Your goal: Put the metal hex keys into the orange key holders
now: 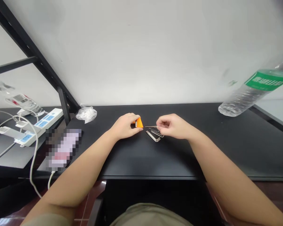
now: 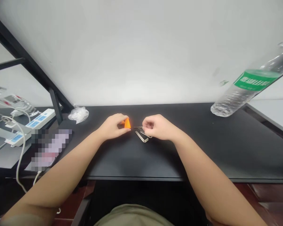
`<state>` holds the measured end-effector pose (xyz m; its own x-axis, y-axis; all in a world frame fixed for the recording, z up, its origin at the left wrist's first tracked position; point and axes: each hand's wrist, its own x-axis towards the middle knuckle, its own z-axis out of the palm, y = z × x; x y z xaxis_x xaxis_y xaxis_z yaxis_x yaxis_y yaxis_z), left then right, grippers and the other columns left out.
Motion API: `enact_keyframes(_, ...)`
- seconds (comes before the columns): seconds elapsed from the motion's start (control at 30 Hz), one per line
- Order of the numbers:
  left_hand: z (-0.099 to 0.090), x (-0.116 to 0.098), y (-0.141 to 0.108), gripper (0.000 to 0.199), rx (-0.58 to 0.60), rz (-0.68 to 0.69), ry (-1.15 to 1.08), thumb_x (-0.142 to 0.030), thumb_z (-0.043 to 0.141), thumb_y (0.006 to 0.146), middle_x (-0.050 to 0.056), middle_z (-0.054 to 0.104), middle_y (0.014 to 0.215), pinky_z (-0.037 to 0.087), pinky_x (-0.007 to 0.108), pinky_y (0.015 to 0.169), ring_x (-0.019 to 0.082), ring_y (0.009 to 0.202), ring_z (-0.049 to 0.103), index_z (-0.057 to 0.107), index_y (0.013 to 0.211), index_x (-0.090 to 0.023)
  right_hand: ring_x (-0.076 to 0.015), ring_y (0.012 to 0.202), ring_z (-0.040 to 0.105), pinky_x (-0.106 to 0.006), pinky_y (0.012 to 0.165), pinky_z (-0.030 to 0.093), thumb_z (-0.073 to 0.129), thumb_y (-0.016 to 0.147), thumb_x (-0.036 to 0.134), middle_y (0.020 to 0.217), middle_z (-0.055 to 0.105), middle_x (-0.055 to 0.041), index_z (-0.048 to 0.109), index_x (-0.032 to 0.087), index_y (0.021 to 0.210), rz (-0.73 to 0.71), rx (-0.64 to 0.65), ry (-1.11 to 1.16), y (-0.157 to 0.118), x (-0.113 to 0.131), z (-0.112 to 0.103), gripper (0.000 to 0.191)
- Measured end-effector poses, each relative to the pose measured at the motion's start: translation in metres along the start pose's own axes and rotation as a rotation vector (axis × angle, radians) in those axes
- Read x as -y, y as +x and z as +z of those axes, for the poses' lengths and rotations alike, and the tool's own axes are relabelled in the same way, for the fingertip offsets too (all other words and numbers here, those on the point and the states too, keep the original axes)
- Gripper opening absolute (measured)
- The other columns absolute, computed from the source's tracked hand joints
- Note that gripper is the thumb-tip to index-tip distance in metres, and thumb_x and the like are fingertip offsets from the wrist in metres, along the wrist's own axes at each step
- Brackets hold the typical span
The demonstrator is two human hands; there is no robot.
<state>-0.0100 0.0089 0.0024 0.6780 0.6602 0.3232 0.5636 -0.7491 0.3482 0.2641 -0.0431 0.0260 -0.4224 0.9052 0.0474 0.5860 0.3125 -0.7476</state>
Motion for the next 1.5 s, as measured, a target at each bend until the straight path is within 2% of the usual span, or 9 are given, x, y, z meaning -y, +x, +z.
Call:
enact_keyframes(0.3, 0.000, 0.000, -0.002, 0.030, -0.057, -0.006, 0.031, -0.047, 0.068, 0.087, 0.003, 0.067, 0.096, 0.050, 0.035, 0.080, 0.021, 0.090, 0.061, 0.064, 0.105, -0.024, -0.0122, 0.060, 0.049, -0.027, 0.057, 0.041, 0.066, 0.081, 0.037, 0.069, 0.057, 0.0007, 0.062, 0.019, 0.079, 0.022, -0.066, 0.281, 0.000, 0.000, 0.001, 0.019)
enact_keyframes(0.57, -0.001, -0.002, -0.003, 0.031, -0.105, 0.003, 0.050, -0.046, 0.068, 0.087, 0.004, 0.068, 0.096, 0.049, 0.035, 0.080, 0.022, 0.091, 0.062, 0.064, 0.108, -0.023, -0.0091, 0.044, 0.039, -0.025, 0.048, 0.032, 0.070, 0.084, 0.039, 0.048, 0.045, 0.0056, 0.062, 0.019, 0.079, 0.161, -0.038, 0.477, 0.005, -0.007, 0.004, 0.023)
enact_keyframes(0.7, 0.002, -0.002, -0.003, 0.029, -0.106, 0.012, 0.104, -0.046, 0.069, 0.085, 0.004, 0.067, 0.092, 0.049, 0.034, 0.078, 0.021, 0.087, 0.061, 0.065, 0.102, -0.022, -0.0055, 0.040, 0.036, -0.024, 0.042, 0.022, 0.072, 0.085, 0.042, 0.059, 0.050, 0.0031, 0.060, 0.018, 0.076, 0.224, -0.051, 0.700, 0.011, -0.012, 0.010, 0.029)
enact_keyframes(0.83, 0.002, -0.002, -0.002, 0.026, -0.127, 0.001, 0.150, -0.046, 0.069, 0.085, 0.003, 0.065, 0.087, 0.047, 0.032, 0.075, 0.020, 0.084, 0.060, 0.064, 0.093, -0.021, -0.0051, 0.039, 0.035, -0.023, 0.040, 0.019, 0.072, 0.086, 0.043, 0.059, 0.050, 0.0032, 0.061, 0.017, 0.076, 0.240, 0.013, 0.724, 0.011, -0.014, 0.012, 0.030)
enact_keyframes(1.0, 0.004, -0.011, -0.001, 0.027, -0.103, 0.042, 0.163, -0.047, 0.069, 0.084, 0.004, 0.065, 0.086, 0.046, 0.031, 0.072, 0.020, 0.082, 0.060, 0.064, 0.089, -0.021, -0.0090, 0.043, 0.041, -0.024, 0.046, 0.033, 0.065, 0.091, 0.047, 0.050, 0.049, 0.0049, 0.067, 0.019, 0.084, 0.178, 0.093, 0.450, 0.010, -0.006, 0.023, 0.029)
enact_keyframes(1.17, 0.006, -0.015, -0.001, 0.019, -0.050, 0.059, 0.143, -0.038, 0.068, 0.084, 0.003, 0.064, 0.085, 0.045, 0.031, 0.072, 0.019, 0.081, 0.059, 0.061, 0.090, -0.021, -0.0141, 0.060, 0.058, -0.027, 0.059, 0.043, 0.057, 0.095, 0.047, 0.071, 0.066, -0.0007, 0.069, 0.022, 0.086, 0.031, 0.061, 0.041, 0.010, 0.006, 0.032, 0.030)
enact_keyframes(1.27, 0.005, -0.012, -0.001, 0.020, -0.047, 0.037, 0.142, -0.038, 0.067, 0.085, 0.002, 0.063, 0.084, 0.043, 0.030, 0.069, 0.018, 0.078, 0.057, 0.060, 0.091, -0.021, -0.0160, 0.071, 0.060, -0.028, 0.065, 0.042, 0.065, 0.089, 0.039, 0.084, 0.068, -0.0025, 0.067, 0.022, 0.080, -0.085, 0.060, -0.254, 0.005, 0.007, 0.026, 0.019)
enact_keyframes(1.4, 0.004, -0.008, -0.001, 0.023, -0.053, 0.022, 0.145, -0.042, 0.067, 0.087, 0.001, 0.061, 0.082, 0.042, 0.030, 0.068, 0.017, 0.075, 0.055, 0.057, 0.093, -0.022, -0.0149, 0.065, 0.056, -0.028, 0.058, 0.036, 0.065, 0.082, 0.023, 0.085, 0.067, -0.0027, 0.064, 0.022, 0.074, -0.045, 0.248, -0.497, -0.005, 0.006, 0.023, 0.008)
enact_keyframes(1.5, 0.004, -0.008, -0.001, 0.022, -0.049, 0.025, 0.138, -0.040, 0.067, 0.087, 0.000, 0.060, 0.082, 0.041, 0.030, 0.068, 0.017, 0.075, 0.054, 0.056, 0.093, -0.022, -0.0147, 0.061, 0.053, -0.029, 0.055, 0.032, 0.060, 0.081, 0.015, 0.082, 0.065, -0.0045, 0.061, 0.021, 0.074, -0.053, 0.236, -0.668, -0.010, 0.009, 0.032, 0.009)
